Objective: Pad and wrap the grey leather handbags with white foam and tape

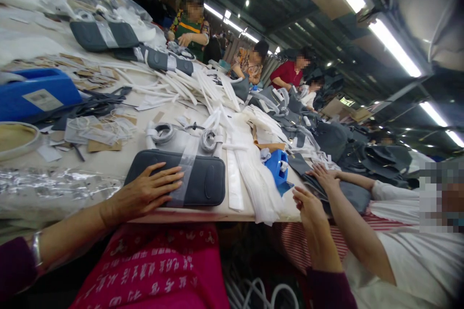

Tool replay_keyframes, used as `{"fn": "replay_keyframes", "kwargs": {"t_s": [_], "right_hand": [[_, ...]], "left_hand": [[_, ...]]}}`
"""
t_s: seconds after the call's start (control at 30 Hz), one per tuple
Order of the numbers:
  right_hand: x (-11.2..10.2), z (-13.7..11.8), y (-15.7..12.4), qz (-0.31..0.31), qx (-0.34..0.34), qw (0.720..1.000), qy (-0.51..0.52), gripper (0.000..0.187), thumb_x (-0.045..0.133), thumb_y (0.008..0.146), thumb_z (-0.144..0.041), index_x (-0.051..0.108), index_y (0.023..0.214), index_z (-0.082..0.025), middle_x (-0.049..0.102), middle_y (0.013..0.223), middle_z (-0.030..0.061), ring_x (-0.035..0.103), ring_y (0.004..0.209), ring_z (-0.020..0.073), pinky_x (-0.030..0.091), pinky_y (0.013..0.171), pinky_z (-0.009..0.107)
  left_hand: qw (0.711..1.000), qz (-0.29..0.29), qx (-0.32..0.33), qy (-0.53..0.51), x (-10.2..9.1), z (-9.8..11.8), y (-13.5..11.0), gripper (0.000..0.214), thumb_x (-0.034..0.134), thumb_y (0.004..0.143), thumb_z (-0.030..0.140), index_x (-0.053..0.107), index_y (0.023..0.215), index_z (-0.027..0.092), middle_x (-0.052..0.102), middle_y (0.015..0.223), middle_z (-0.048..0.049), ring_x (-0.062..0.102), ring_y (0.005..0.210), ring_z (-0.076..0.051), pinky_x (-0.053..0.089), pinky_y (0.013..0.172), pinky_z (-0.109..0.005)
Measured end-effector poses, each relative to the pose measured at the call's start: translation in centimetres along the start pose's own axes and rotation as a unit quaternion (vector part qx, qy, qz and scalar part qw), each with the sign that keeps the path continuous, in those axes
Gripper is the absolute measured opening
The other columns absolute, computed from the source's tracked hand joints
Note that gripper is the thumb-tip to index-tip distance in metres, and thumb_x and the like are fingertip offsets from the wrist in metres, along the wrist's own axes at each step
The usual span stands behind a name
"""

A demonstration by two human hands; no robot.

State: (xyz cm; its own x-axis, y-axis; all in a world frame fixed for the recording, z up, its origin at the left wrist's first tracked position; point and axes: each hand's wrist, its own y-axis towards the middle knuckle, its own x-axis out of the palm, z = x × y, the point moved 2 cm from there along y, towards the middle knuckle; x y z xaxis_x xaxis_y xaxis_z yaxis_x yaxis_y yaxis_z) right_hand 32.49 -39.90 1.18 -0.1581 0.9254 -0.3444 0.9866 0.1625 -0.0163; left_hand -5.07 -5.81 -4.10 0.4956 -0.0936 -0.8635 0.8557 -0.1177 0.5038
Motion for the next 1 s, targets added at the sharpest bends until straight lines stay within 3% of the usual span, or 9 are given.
{"fn": "replay_keyframes", "kwargs": {"t_s": [0.27, 0.37, 0.43, 0.47, 0.57, 0.63, 0.73, 0.87, 1.0], "right_hand": [[0.3, 2.6, -0.8, 0.049, -0.045, 0.992, -0.105, 0.037, 0.07, 0.05, -0.049, 0.068, 0.064, -0.016, 0.064, 0.063, 0.0043, 0.052, 0.057, 0.0162, 0.038, 0.055, 0.03], [-1.2, 1.0, -1.4, 0.067, -0.062, 0.978, -0.185, 0.025, 0.07, 0.052, -0.042, 0.066, 0.055, -0.018, 0.058, 0.053, 0.0037, 0.051, 0.059, 0.0201, 0.036, 0.06, 0.034], [-1.0, -1.6, -2.4, 0.044, -0.129, 0.951, -0.277, 0.018, 0.069, 0.057, -0.038, 0.069, 0.058, -0.02, 0.058, 0.054, 0.0037, 0.051, 0.062, 0.0218, 0.033, 0.065, 0.036], [0.0, -3.4, -3.2, 0.01, -0.206, 0.915, -0.347, 0.016, 0.066, 0.063, -0.038, 0.071, 0.063, -0.022, 0.06, 0.058, 0.004, 0.051, 0.065, 0.0223, 0.032, 0.067, 0.036], [6.0, -9.4, -6.8, -0.158, -0.48, 0.74, -0.444, 0.017, 0.057, 0.078, -0.033, 0.071, 0.072, -0.025, 0.066, 0.073, 0.005, 0.053, 0.079, 0.0245, 0.029, 0.075, 0.038], [11.4, -13.0, -10.1, -0.283, -0.575, 0.633, -0.435, 0.019, 0.055, 0.084, -0.027, 0.07, 0.073, -0.026, 0.063, 0.068, 0.0036, 0.052, 0.077, 0.022, 0.027, 0.076, 0.037], [19.4, -16.3, -15.3, -0.436, -0.624, 0.503, -0.408, 0.023, 0.055, 0.086, -0.02, 0.068, 0.068, -0.025, 0.064, 0.069, 0.0017, 0.051, 0.076, 0.0182, 0.025, 0.076, 0.036], [27.3, -16.5, -18.3, -0.478, -0.647, 0.384, -0.454, 0.023, 0.055, 0.083, -0.016, 0.069, 0.066, -0.022, 0.067, 0.071, 0.0041, 0.054, 0.082, 0.0194, 0.022, 0.077, 0.037], [30.8, -15.6, -17.7, -0.446, -0.649, 0.334, -0.518, 0.022, 0.053, 0.08, -0.014, 0.07, 0.066, -0.018, 0.069, 0.074, 0.009, 0.057, 0.084, 0.022, 0.021, 0.078, 0.038]], "left_hand": [[1.0, 0.016, 0.002, -0.023, 0.1, -0.1, -0.1, 0.042, 0.052, 0.092, 0.023, 0.05, 0.133, 0.026, 0.052, 0.14, -0.005, 0.037, 0.138, -0.021, 0.013, 0.117, -0.043], [0.999, 0.021, -0.002, -0.027, 0.1, 0.1, -0.2, 0.039, 0.052, 0.092, 0.023, 0.052, 0.131, 0.024, 0.053, 0.139, -0.0061, 0.036, 0.138, -0.021, 0.01, 0.118, -0.042], [0.999, 0.016, -0.01, -0.039, -0.2, 0.4, -0.3, 0.037, 0.051, 0.092, 0.023, 0.053, 0.129, 0.023, 0.053, 0.139, -0.0074, 0.036, 0.138, -0.021, 0.011, 0.118, -0.043], [0.999, 0.012, -0.016, -0.046, -0.4, 0.6, -0.3, 0.036, 0.051, 0.092, 0.023, 0.054, 0.128, 0.023, 0.053, 0.139, -0.008, 0.036, 0.138, -0.022, 0.012, 0.117, -0.044], [0.998, 0.003, -0.035, -0.061, -0.6, 1.0, -0.4, 0.036, 0.053, 0.091, 0.027, 0.055, 0.126, 0.021, 0.052, 0.139, -0.01, 0.036, 0.138, -0.023, 0.014, 0.116, -0.046], [0.998, -0.007, -0.038, -0.058, -0.5, 1.0, -0.6, 0.034, 0.052, 0.091, 0.029, 0.056, 0.124, 0.02, 0.052, 0.139, -0.0103, 0.035, 0.139, -0.023, 0.015, 0.116, -0.048], [0.998, -0.016, -0.037, -0.048, -0.3, 1.0, -0.9, 0.034, 0.05, 0.092, 0.031, 0.056, 0.124, 0.02, 0.051, 0.14, -0.0105, 0.035, 0.138, -0.024, 0.015, 0.115, -0.049], [0.999, -0.01, -0.034, -0.033, -0.5, 1.1, -1.1, 0.034, 0.049, 0.093, 0.03, 0.056, 0.124, 0.019, 0.051, 0.14, -0.0105, 0.038, 0.137, -0.024, 0.015, 0.116, -0.049], [0.999, 0.002, -0.031, -0.022, -0.7, 1.2, -1.1, 0.033, 0.049, 0.093, 0.032, 0.058, 0.123, 0.02, 0.05, 0.14, -0.0119, 0.038, 0.136, -0.023, 0.014, 0.116, -0.048]]}}
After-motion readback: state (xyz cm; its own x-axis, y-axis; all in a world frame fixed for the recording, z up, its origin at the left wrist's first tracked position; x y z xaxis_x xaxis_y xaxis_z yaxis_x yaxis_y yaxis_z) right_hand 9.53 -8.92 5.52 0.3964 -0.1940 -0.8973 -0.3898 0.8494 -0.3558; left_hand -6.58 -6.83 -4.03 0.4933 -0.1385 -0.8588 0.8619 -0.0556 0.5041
